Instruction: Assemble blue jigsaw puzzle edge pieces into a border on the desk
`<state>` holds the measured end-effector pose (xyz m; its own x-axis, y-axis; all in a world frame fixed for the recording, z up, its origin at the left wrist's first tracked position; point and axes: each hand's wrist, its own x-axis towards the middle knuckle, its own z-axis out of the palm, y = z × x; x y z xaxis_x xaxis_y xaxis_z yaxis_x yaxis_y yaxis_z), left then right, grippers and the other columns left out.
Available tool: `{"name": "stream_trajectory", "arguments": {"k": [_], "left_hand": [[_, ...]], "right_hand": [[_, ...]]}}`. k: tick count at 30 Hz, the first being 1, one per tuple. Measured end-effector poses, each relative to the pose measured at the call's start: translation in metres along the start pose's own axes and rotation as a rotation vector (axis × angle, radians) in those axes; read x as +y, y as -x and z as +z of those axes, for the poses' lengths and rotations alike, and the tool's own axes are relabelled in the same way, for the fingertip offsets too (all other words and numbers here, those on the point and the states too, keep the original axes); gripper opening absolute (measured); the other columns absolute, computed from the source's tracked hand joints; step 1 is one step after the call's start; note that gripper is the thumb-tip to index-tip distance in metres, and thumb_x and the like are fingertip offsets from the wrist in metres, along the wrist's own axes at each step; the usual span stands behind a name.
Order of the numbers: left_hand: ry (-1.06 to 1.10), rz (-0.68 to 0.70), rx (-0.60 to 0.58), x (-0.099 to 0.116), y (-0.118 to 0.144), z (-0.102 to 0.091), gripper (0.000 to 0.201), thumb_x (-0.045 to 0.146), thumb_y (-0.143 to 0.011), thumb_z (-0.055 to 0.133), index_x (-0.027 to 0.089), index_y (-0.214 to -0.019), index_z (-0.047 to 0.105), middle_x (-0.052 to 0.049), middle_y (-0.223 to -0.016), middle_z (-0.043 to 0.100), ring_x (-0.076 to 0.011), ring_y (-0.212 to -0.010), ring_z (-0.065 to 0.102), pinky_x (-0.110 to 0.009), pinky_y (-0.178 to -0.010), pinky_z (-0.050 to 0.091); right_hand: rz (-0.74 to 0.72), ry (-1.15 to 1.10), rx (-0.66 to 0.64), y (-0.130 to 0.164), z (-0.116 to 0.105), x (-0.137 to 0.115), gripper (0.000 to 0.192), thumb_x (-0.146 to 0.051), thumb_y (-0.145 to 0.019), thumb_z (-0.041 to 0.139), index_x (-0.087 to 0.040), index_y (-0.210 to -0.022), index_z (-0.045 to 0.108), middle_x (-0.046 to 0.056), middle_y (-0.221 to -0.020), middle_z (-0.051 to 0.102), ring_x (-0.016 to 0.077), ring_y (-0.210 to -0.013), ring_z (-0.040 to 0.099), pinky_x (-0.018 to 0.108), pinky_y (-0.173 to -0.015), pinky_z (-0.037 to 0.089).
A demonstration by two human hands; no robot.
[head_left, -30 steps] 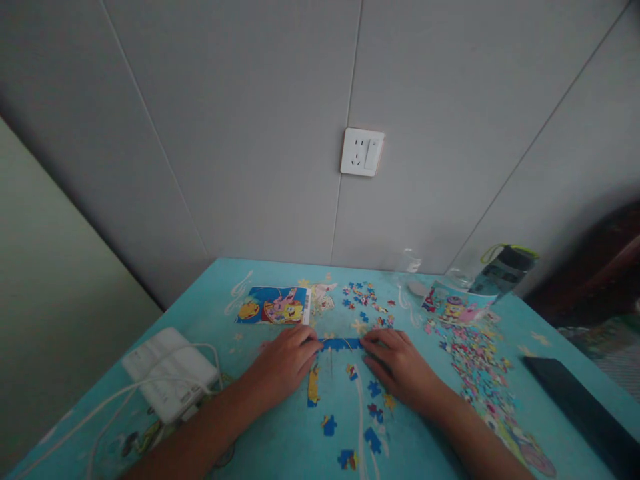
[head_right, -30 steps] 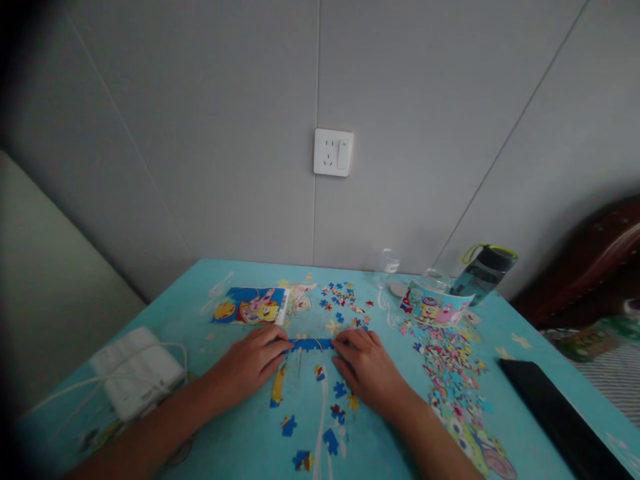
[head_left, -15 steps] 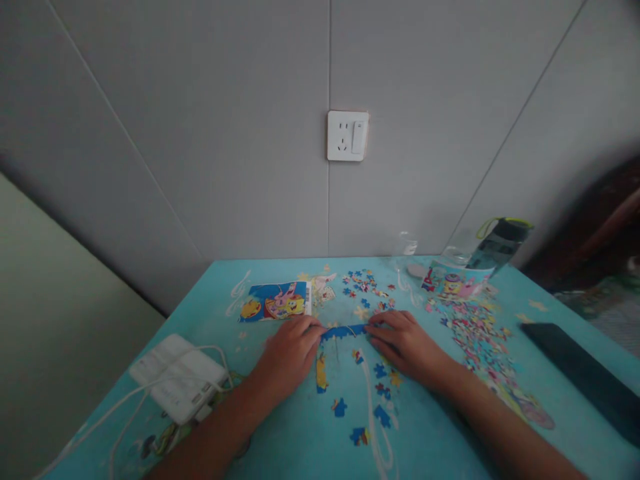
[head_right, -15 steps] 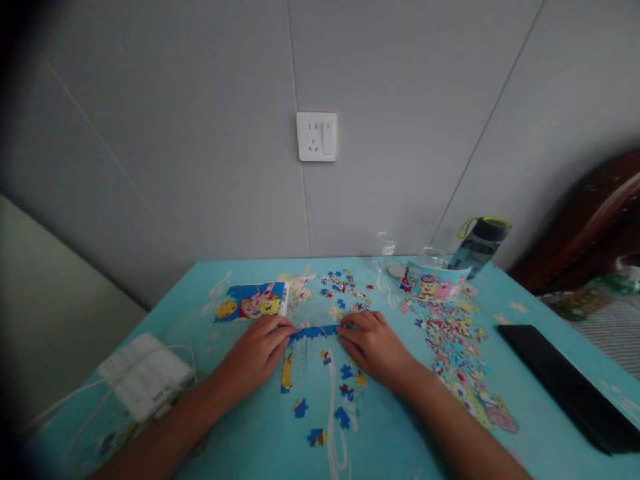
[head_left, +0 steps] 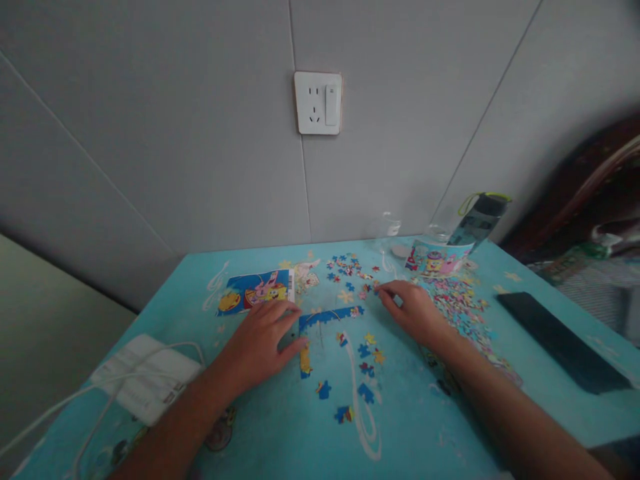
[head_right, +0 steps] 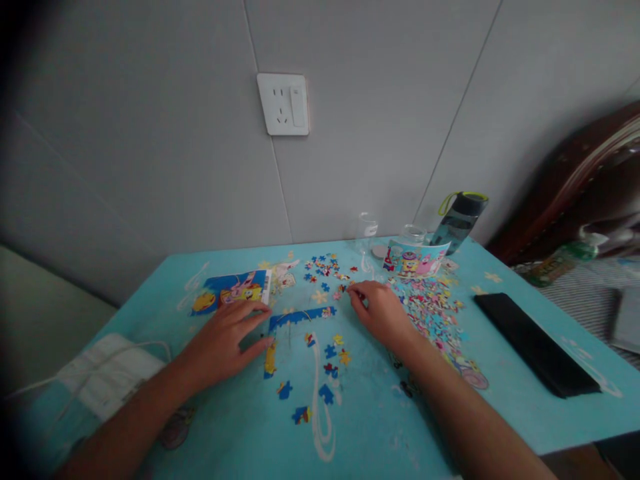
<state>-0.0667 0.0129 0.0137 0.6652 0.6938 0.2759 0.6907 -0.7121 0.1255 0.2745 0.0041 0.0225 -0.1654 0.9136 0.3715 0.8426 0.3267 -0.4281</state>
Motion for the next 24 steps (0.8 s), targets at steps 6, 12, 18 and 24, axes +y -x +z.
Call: {"name": "stream_trajectory", "arguments": {"k": [6,12,18,24], "left_hand": [[0.012,0.025,-0.051,0.008,0.001,-0.005,0.058,0.055,-0.091,0.057,0.021,-0.137,0.053,-0.011,-0.137,0.054,-0.0295,-0.125,0.049,-0.051,-0.108,0.039],[0.017,0.029,-0.016,0.007,-0.003,-0.003,0.042,0.045,-0.094,0.055,0.019,-0.126,0.061,-0.012,-0.128,0.059,-0.0286,-0.119,0.053,-0.051,-0.105,0.041],[0.044,0.06,0.065,0.007,-0.004,0.005,0.026,0.03,-0.098,0.051,0.021,-0.118,0.065,-0.009,-0.118,0.063,-0.0254,-0.11,0.058,-0.048,-0.098,0.047],[0.074,0.046,0.069,0.009,-0.005,0.008,0.025,0.027,-0.098,0.05,0.021,-0.117,0.065,-0.009,-0.115,0.063,-0.0244,-0.109,0.059,-0.047,-0.098,0.048]], "right_hand": [[0.012,0.011,-0.031,0.002,-0.002,-0.002,0.028,-0.028,-0.095,0.049,-0.021,-0.105,0.074,0.006,-0.098,0.077,0.0229,-0.085,0.07,0.034,-0.078,0.051],[0.024,0.03,-0.051,0.002,-0.002,-0.003,0.029,-0.029,-0.096,0.048,-0.019,-0.104,0.074,0.007,-0.095,0.077,0.0229,-0.081,0.07,0.033,-0.075,0.051],[0.02,0.039,-0.085,0.002,-0.004,-0.005,0.029,-0.03,-0.096,0.048,-0.018,-0.101,0.074,0.008,-0.095,0.076,0.023,-0.081,0.07,0.032,-0.075,0.05],[0.033,0.04,-0.129,0.002,-0.005,-0.006,0.028,-0.031,-0.096,0.048,-0.018,-0.102,0.073,0.007,-0.095,0.076,0.0233,-0.081,0.07,0.032,-0.075,0.049]]}}
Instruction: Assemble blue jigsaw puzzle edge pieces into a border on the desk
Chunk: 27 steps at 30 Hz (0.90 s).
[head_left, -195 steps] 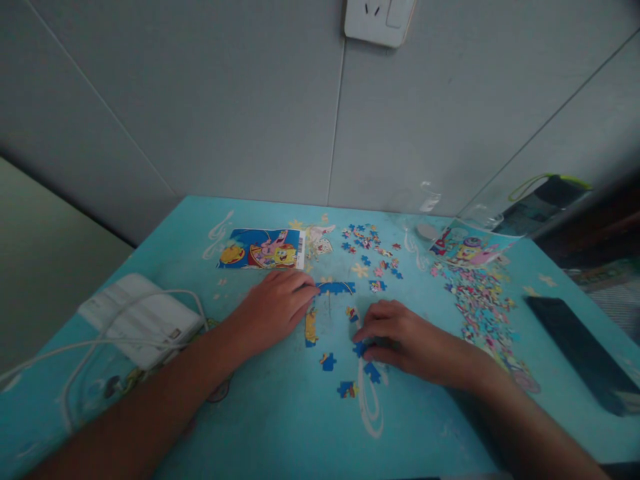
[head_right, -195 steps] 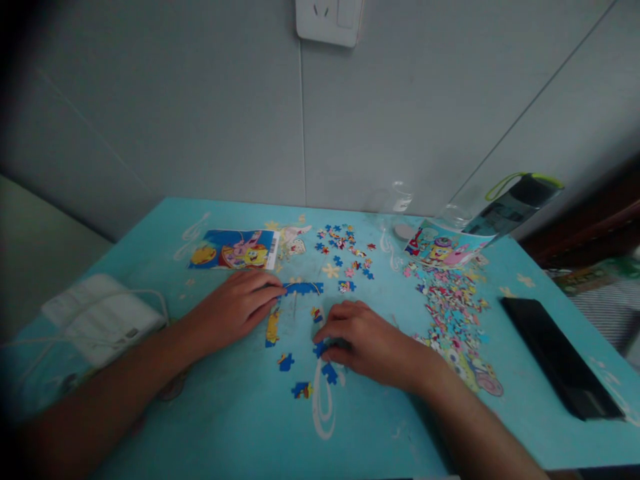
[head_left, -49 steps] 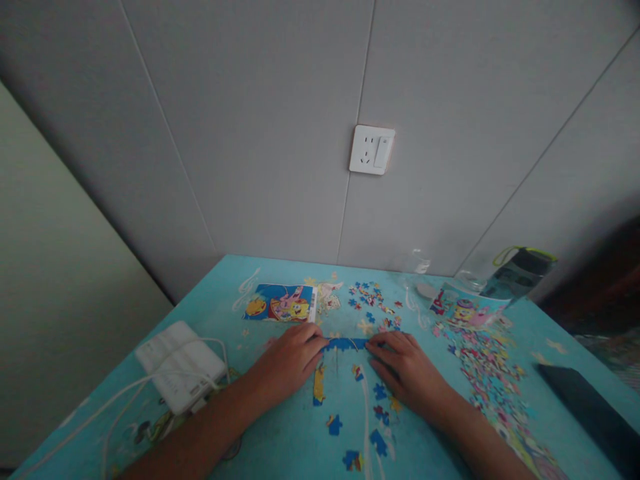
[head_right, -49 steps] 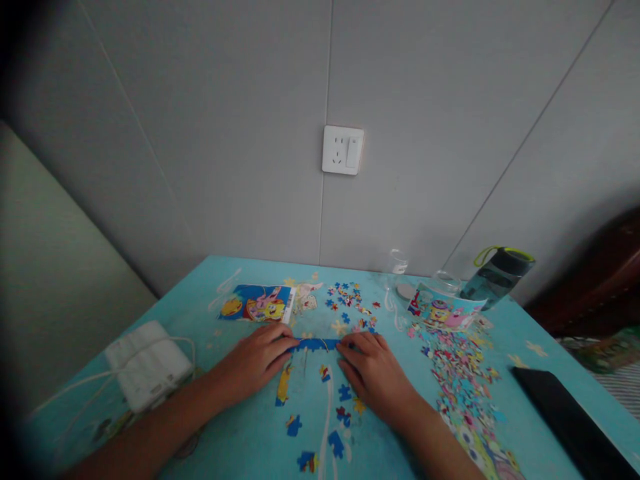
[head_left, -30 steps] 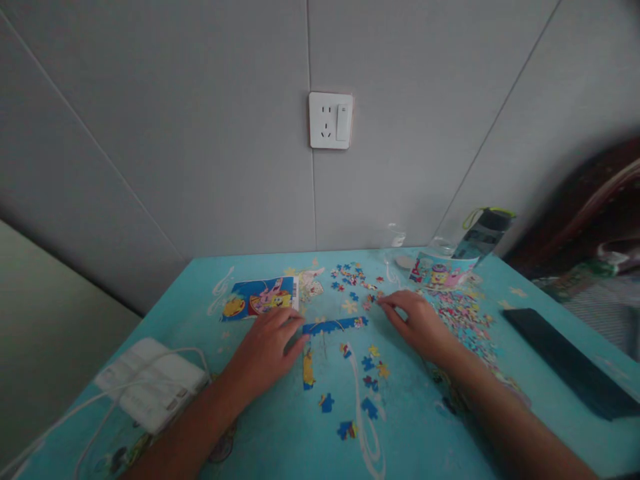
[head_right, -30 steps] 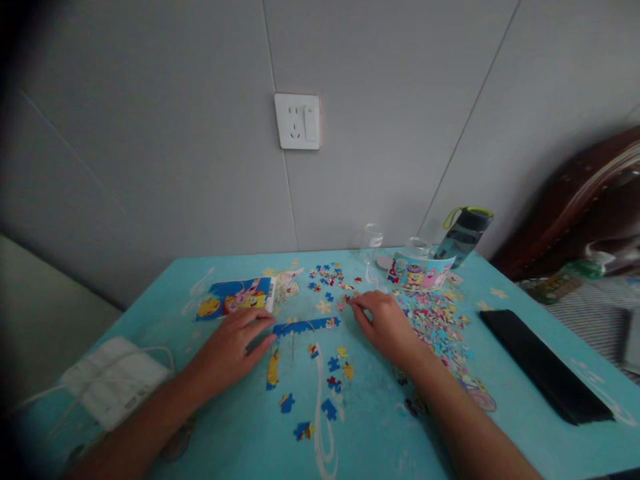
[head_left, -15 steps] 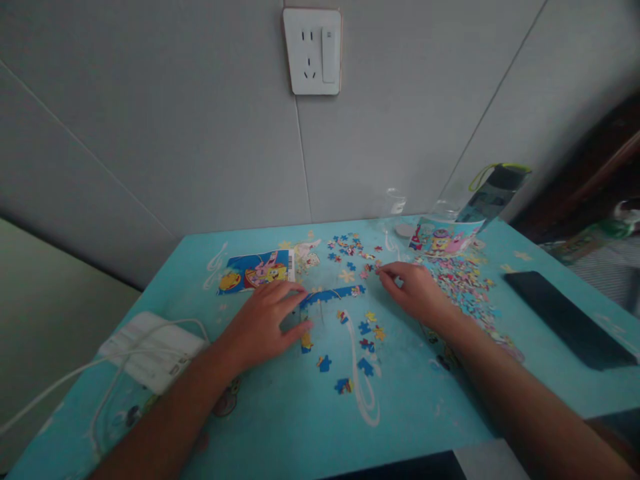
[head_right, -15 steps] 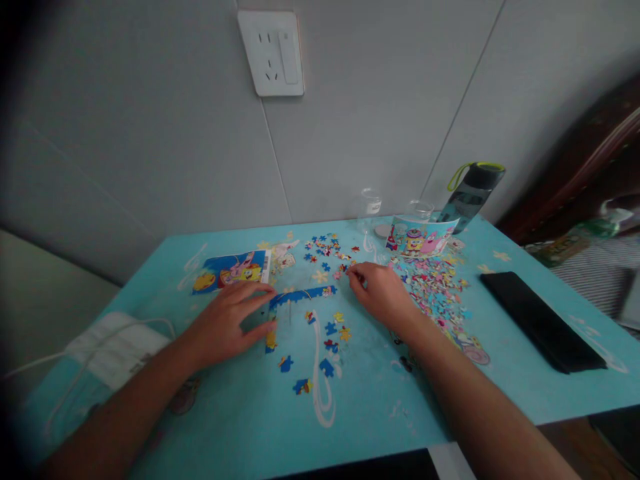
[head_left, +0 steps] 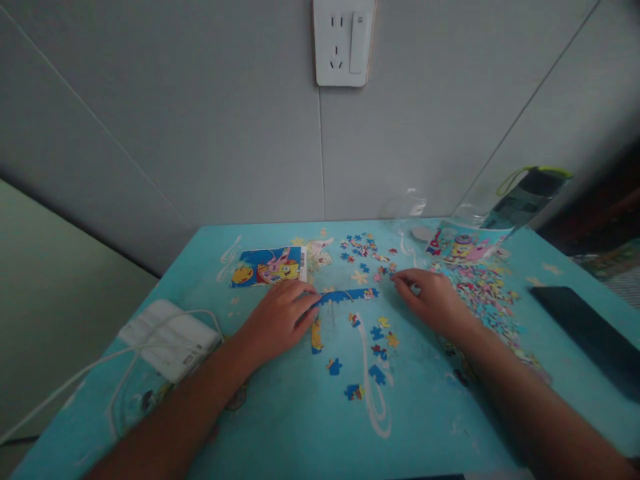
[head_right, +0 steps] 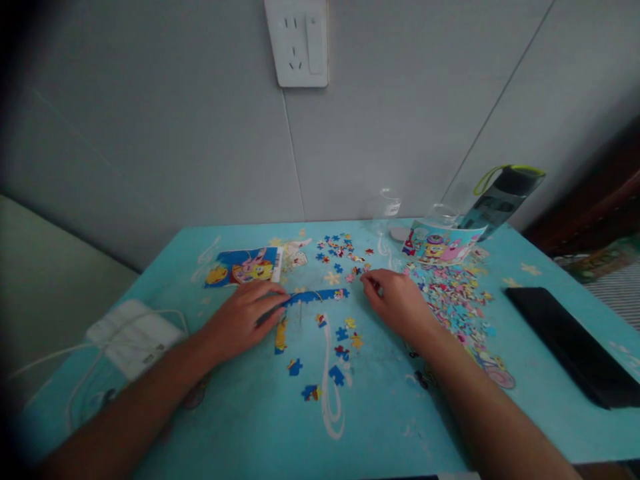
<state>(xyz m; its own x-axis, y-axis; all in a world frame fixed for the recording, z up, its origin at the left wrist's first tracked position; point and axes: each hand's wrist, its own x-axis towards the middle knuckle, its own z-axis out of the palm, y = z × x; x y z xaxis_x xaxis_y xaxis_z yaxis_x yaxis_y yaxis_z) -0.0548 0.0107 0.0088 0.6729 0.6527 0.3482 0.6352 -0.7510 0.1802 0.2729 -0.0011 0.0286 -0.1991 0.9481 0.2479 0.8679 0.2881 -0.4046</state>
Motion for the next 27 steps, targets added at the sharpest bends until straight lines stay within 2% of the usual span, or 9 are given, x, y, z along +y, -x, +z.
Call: {"name": "stream_trajectory", "arguments": {"k": [6,12,22,27], "left_hand": [[0.007,-0.014,-0.049,0.0018,-0.0007,0.0015,0.032,0.027,-0.099,0.049,0.02,-0.128,0.058,-0.009,-0.117,0.064,-0.0242,-0.112,0.057,-0.047,-0.101,0.046],[-0.037,-0.031,0.002,0.0011,0.0009,-0.0025,0.033,0.026,-0.098,0.049,0.02,-0.129,0.058,-0.011,-0.133,0.055,-0.0262,-0.121,0.054,-0.048,-0.103,0.045],[-0.132,0.017,0.02,-0.0049,0.0005,-0.0022,0.032,0.025,-0.097,0.049,0.019,-0.127,0.06,-0.013,-0.13,0.056,-0.029,-0.118,0.055,-0.05,-0.1,0.047],[-0.211,0.057,-0.05,-0.0005,-0.0013,-0.0053,0.03,0.022,-0.098,0.048,0.016,-0.124,0.061,-0.013,-0.124,0.06,-0.0284,-0.116,0.057,-0.048,-0.099,0.046]], "right_hand": [[-0.022,-0.014,-0.001,0.0008,-0.0004,-0.0023,0.027,-0.028,-0.096,0.048,-0.02,-0.103,0.073,0.007,-0.095,0.076,0.0227,-0.081,0.07,0.033,-0.077,0.05],[-0.056,0.001,-0.005,0.0041,0.0006,-0.0063,0.026,-0.027,-0.096,0.049,-0.02,-0.106,0.072,0.007,-0.098,0.076,0.0227,-0.083,0.07,0.032,-0.076,0.05],[-0.016,0.019,0.061,0.002,-0.0012,-0.0036,0.027,-0.028,-0.095,0.05,-0.02,-0.104,0.073,0.006,-0.094,0.076,0.0224,-0.081,0.071,0.032,-0.076,0.051],[-0.02,0.018,0.068,0.0033,-0.0025,-0.0053,0.027,-0.029,-0.095,0.051,-0.019,-0.105,0.074,0.006,-0.095,0.077,0.0224,-0.08,0.071,0.033,-0.075,0.051]]}}
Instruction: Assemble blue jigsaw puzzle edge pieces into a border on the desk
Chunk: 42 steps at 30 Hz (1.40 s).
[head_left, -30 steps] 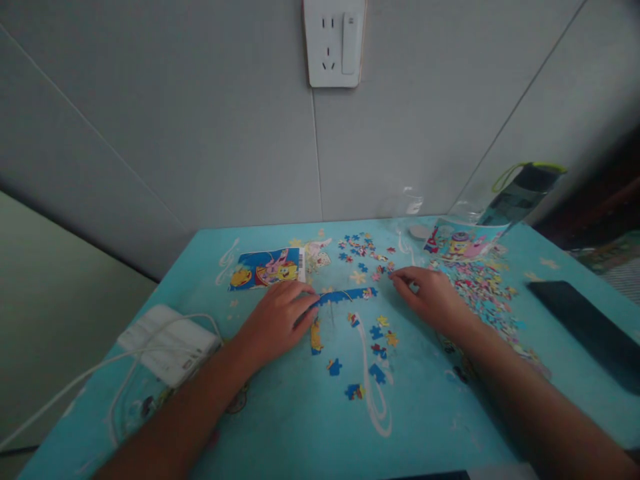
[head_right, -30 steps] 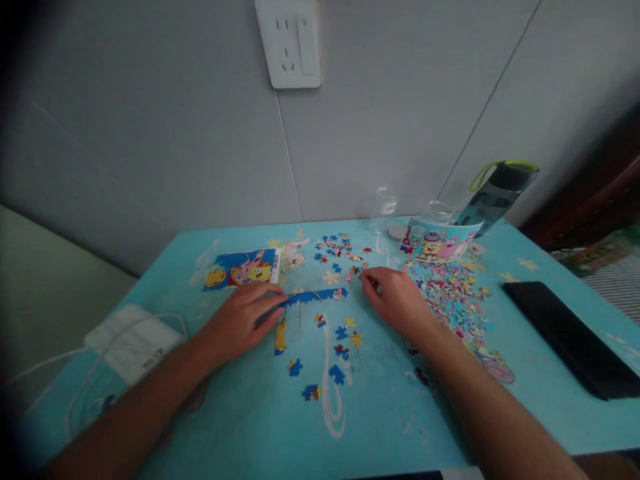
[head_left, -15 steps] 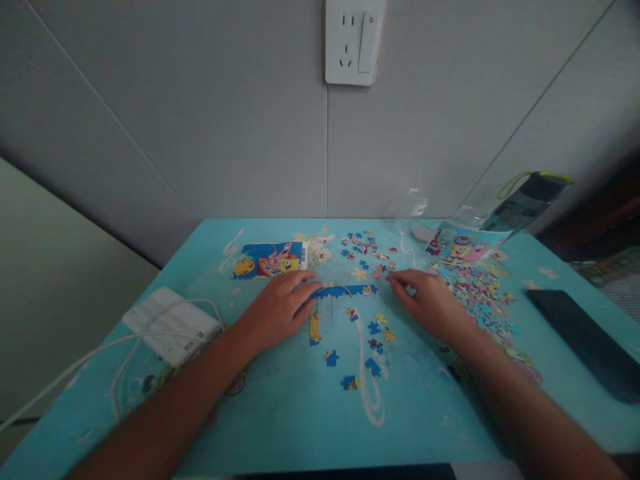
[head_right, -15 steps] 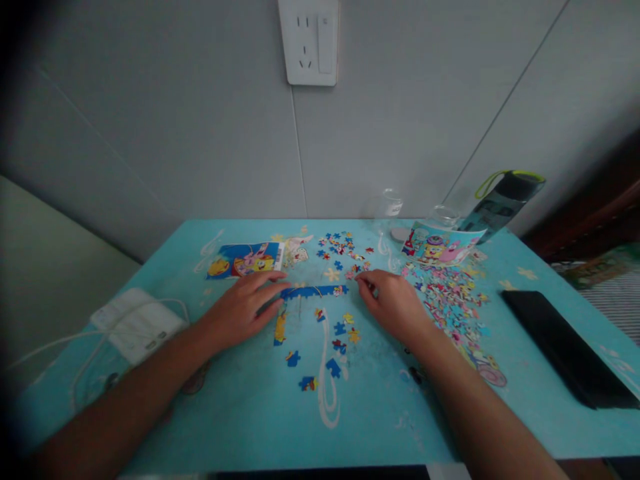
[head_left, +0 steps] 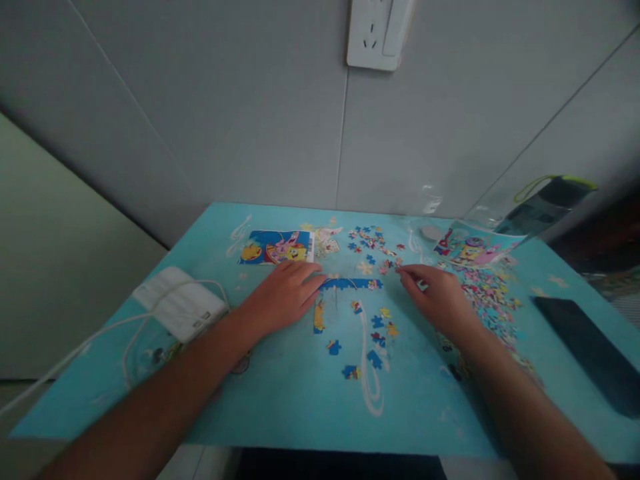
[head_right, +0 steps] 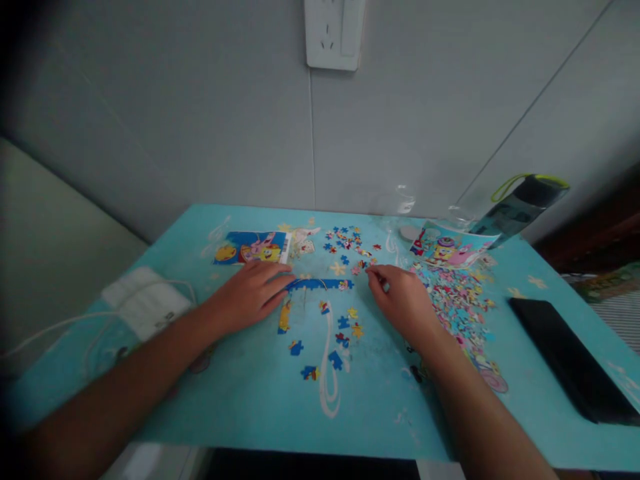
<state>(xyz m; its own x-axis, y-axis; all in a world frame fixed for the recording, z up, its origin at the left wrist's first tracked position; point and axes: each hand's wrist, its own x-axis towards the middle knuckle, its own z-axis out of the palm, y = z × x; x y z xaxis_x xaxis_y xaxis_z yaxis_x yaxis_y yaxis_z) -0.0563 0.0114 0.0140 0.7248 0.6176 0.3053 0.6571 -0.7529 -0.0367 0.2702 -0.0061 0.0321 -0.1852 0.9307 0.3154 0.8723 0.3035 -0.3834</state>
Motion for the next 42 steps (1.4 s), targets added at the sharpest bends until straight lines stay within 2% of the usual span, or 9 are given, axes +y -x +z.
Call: {"name": "stream_trajectory", "arguments": {"k": [4,8,12,25,30,36,39,42], "left_hand": [[-0.024,0.006,-0.02,0.003,-0.002,-0.005,0.028,0.023,-0.098,0.049,0.016,-0.122,0.061,-0.012,-0.122,0.061,-0.0268,-0.114,0.057,-0.045,-0.096,0.046],[0.001,0.041,0.032,0.004,-0.003,-0.01,0.026,0.03,-0.1,0.048,0.017,-0.114,0.065,-0.01,-0.111,0.065,-0.0242,-0.105,0.059,-0.043,-0.094,0.045],[0.019,0.076,0.075,0.004,-0.003,-0.011,0.026,0.029,-0.101,0.046,0.017,-0.109,0.067,-0.008,-0.104,0.067,-0.0227,-0.098,0.059,-0.041,-0.091,0.045],[0.137,0.058,0.038,0.004,-0.003,-0.007,0.027,0.027,-0.101,0.044,0.019,-0.102,0.07,-0.007,-0.098,0.068,-0.0204,-0.094,0.06,-0.04,-0.092,0.044],[0.169,0.056,0.038,0.005,-0.002,-0.005,0.027,0.028,-0.101,0.044,0.019,-0.103,0.069,-0.007,-0.098,0.068,-0.0204,-0.095,0.06,-0.041,-0.092,0.044],[0.152,0.064,0.024,0.005,-0.003,-0.006,0.027,0.027,-0.101,0.045,0.019,-0.101,0.07,-0.007,-0.095,0.068,-0.0208,-0.093,0.06,-0.04,-0.09,0.045],[0.128,0.059,0.019,0.004,-0.003,-0.006,0.027,0.027,-0.101,0.044,0.018,-0.102,0.07,-0.007,-0.096,0.068,-0.0217,-0.094,0.06,-0.041,-0.091,0.045],[0.153,0.057,0.037,0.004,-0.003,-0.005,0.026,0.026,-0.1,0.046,0.019,-0.101,0.07,-0.007,-0.095,0.068,-0.0215,-0.093,0.06,-0.041,-0.09,0.045]], "right_hand": [[-0.008,-0.014,-0.011,0.001,0.0,-0.004,0.026,-0.029,-0.094,0.052,-0.02,-0.104,0.074,0.006,-0.093,0.077,0.0218,-0.078,0.071,0.032,-0.074,0.051],[-0.055,-0.052,-0.058,0.004,0.004,-0.01,0.026,-0.028,-0.094,0.051,-0.021,-0.105,0.073,0.005,-0.093,0.076,0.0205,-0.078,0.07,0.031,-0.075,0.051],[-0.105,-0.063,-0.124,0.006,0.011,-0.015,0.026,-0.029,-0.094,0.051,-0.021,-0.103,0.073,0.007,-0.094,0.075,0.022,-0.081,0.069,0.033,-0.075,0.052],[-0.118,-0.071,-0.153,0.007,0.012,-0.02,0.025,-0.028,-0.096,0.052,-0.02,-0.106,0.073,0.007,-0.094,0.074,0.023,-0.086,0.067,0.035,-0.078,0.051],[-0.137,-0.125,-0.202,0.009,0.013,-0.027,0.023,-0.028,-0.096,0.053,-0.02,-0.106,0.073,0.007,-0.097,0.073,0.0228,-0.09,0.066,0.036,-0.082,0.051],[-0.14,-0.259,-0.302,0.014,0.016,-0.043,0.019,-0.026,-0.096,0.056,-0.025,-0.101,0.074,0.004,-0.093,0.072,0.0198,-0.086,0.066,0.033,-0.08,0.051],[-0.15,-0.28,-0.298,0.016,0.021,-0.047,0.019,-0.025,-0.094,0.059,-0.025,-0.107,0.074,0.005,-0.099,0.071,0.0213,-0.095,0.064,0.035,-0.086,0.05],[-0.174,-0.255,-0.294,0.016,0.026,-0.047,0.027,-0.026,-0.092,0.062,-0.026,-0.118,0.071,0.007,-0.103,0.068,0.0228,-0.099,0.063,0.037,-0.089,0.05]]}}
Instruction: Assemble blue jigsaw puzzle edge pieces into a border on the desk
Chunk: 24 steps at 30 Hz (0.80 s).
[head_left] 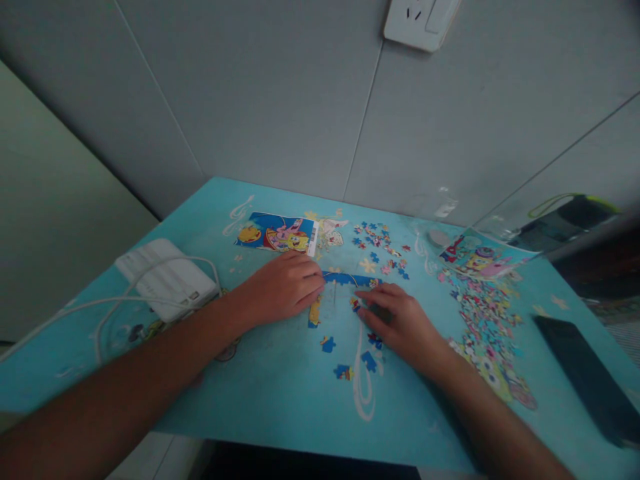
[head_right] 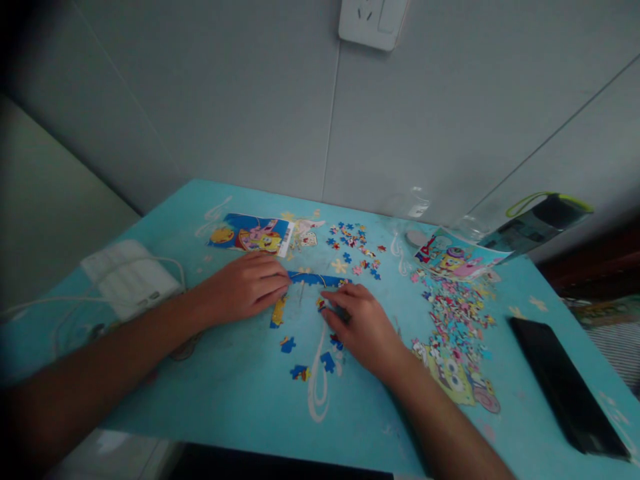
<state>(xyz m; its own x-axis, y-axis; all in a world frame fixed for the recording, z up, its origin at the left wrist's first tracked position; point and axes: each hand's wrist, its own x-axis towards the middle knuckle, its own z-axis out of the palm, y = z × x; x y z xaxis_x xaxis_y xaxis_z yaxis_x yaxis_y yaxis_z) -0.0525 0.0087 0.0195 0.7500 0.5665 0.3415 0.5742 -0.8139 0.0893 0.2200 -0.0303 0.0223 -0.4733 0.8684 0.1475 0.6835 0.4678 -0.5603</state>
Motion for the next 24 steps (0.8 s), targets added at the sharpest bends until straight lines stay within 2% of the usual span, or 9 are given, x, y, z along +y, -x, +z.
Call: {"name": "stream_trajectory", "arguments": {"k": [2,6,11,17,21,24], "left_hand": [[0.022,0.001,0.002,0.0,0.0,0.0,0.025,0.026,-0.1,0.046,0.019,-0.1,0.07,-0.007,-0.094,0.068,-0.0209,-0.092,0.06,-0.04,-0.09,0.046],[0.039,0.003,-0.033,0.002,0.001,-0.002,0.025,0.029,-0.1,0.046,0.018,-0.104,0.069,-0.008,-0.097,0.068,-0.0219,-0.095,0.06,-0.042,-0.093,0.045],[0.048,0.009,-0.062,0.002,0.003,-0.01,0.034,0.034,-0.095,0.053,0.019,-0.123,0.063,-0.011,-0.117,0.063,-0.0273,-0.111,0.056,-0.046,-0.101,0.043],[0.073,-0.01,-0.069,-0.002,0.006,-0.015,0.055,0.045,-0.092,0.056,0.022,-0.141,0.05,-0.013,-0.132,0.057,-0.0299,-0.122,0.052,-0.048,-0.106,0.038],[0.094,0.006,-0.093,-0.003,0.008,-0.014,0.068,0.054,-0.087,0.06,0.023,-0.145,0.044,-0.012,-0.139,0.054,-0.0304,-0.126,0.05,-0.047,-0.109,0.034],[0.092,0.006,-0.104,-0.004,0.009,-0.013,0.071,0.054,-0.086,0.061,0.023,-0.147,0.04,-0.011,-0.143,0.051,-0.0299,-0.129,0.048,-0.046,-0.111,0.031]], "right_hand": [[-0.014,0.02,-0.014,-0.001,0.002,0.0,0.029,-0.026,-0.093,0.061,-0.026,-0.121,0.07,0.008,-0.102,0.067,0.0225,-0.096,0.062,0.038,-0.088,0.05],[-0.024,0.028,-0.025,-0.003,0.001,-0.003,0.021,-0.023,-0.092,0.06,-0.025,-0.11,0.073,0.007,-0.098,0.068,0.0218,-0.092,0.062,0.037,-0.087,0.049],[-0.012,-0.011,-0.052,-0.005,-0.002,-0.008,0.011,-0.023,-0.09,0.065,-0.024,-0.099,0.071,0.005,-0.096,0.069,0.021,-0.093,0.063,0.036,-0.087,0.049],[-0.039,0.013,-0.059,-0.006,0.001,-0.004,0.022,-0.026,-0.091,0.063,-0.026,-0.111,0.07,0.006,-0.102,0.068,0.0226,-0.097,0.064,0.039,-0.091,0.049],[-0.002,-0.046,-0.036,-0.005,0.0,-0.006,0.009,-0.027,-0.089,0.064,-0.023,-0.096,0.07,0.005,-0.094,0.07,0.0216,-0.09,0.065,0.035,-0.083,0.051],[0.084,-0.201,-0.048,-0.006,0.003,-0.015,0.013,-0.03,-0.092,0.061,-0.022,-0.092,0.071,0.003,-0.086,0.071,0.0185,-0.077,0.065,0.03,-0.07,0.052]]}}
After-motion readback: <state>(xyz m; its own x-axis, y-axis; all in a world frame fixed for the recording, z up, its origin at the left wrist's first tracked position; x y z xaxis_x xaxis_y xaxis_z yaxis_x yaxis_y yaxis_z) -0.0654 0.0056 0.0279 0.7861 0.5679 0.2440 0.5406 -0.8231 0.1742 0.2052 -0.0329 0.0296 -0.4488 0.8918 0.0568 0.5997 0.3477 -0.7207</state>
